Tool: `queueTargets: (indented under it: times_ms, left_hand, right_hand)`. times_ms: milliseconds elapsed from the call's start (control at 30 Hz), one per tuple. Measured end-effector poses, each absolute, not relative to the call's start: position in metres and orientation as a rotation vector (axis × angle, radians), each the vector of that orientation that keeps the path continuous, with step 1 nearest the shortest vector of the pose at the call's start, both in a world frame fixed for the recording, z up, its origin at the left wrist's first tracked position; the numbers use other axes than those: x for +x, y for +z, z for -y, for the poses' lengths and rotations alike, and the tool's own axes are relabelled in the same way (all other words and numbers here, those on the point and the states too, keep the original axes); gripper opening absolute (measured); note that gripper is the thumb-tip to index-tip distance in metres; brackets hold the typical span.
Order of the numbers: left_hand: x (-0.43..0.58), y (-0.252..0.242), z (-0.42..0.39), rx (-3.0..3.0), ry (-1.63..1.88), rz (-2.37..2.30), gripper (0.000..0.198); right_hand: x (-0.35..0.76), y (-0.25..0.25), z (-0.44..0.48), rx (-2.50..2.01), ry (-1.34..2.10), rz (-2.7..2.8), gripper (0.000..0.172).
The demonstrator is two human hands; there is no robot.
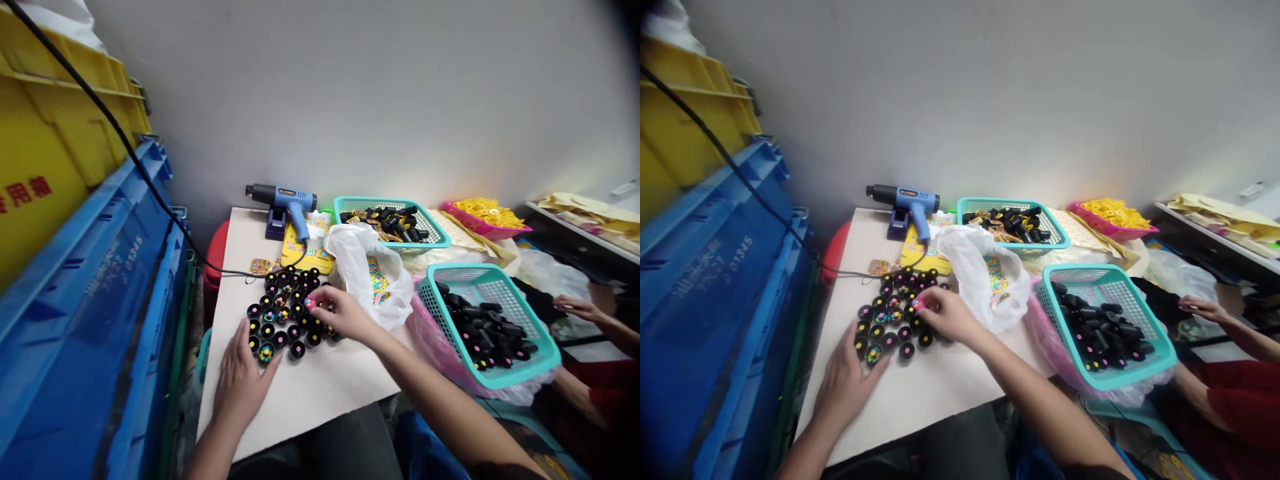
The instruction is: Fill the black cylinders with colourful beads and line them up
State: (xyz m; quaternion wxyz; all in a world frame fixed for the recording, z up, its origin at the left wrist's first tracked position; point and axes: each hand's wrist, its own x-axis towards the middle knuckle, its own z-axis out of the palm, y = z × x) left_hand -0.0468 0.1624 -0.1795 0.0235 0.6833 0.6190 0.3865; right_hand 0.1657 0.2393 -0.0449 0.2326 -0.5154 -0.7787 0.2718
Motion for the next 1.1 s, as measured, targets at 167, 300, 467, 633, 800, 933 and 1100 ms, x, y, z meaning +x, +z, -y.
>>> queueTargets:
  times_ms: [167,300,467,633,800,933,1100]
  left_hand:
    - [-0.046,-0.177,-0.163,2.12,1.24,-1.916,0.086]
    - [-0.045,-0.176,-0.163,2.128,1.229,-1.917,0.086]
    - [-0.045,-0.178,-0.163,2.138,1.222,-1.934,0.086]
    - [-0.044,-0.181,-0.162,2.115,1.222,-1.938,0.088]
    - [-0.045,-0.18,-0.161,2.104,1.234,-1.936,0.088]
    - [-0.045,-0.18,-0.162,2.086,1.241,-1.905,0.09]
    - [-0.044,-0.181,-0.165,2.111,1.28,-1.902,0.087]
  right_hand:
    - [0.115,-0.071,-0.251,-1.398,0.445,2.416,0.014]
    - [0.092,-0.074,-0.26,-1.363,0.253,2.553,0.016]
    - [0.076,-0.073,-0.265,-1.231,-0.025,2.742,0.016]
    - [0.069,-0.072,-0.267,-1.105,-0.198,2.849,0.017]
    - [0.091,-0.042,-0.256,-1.08,-0.225,2.723,0.019]
    - [0.166,-0.003,-0.255,-1.309,-0.255,2.142,0.023]
    - [0.273,-0.006,-0.285,-2.07,-0.026,1.827,0.017]
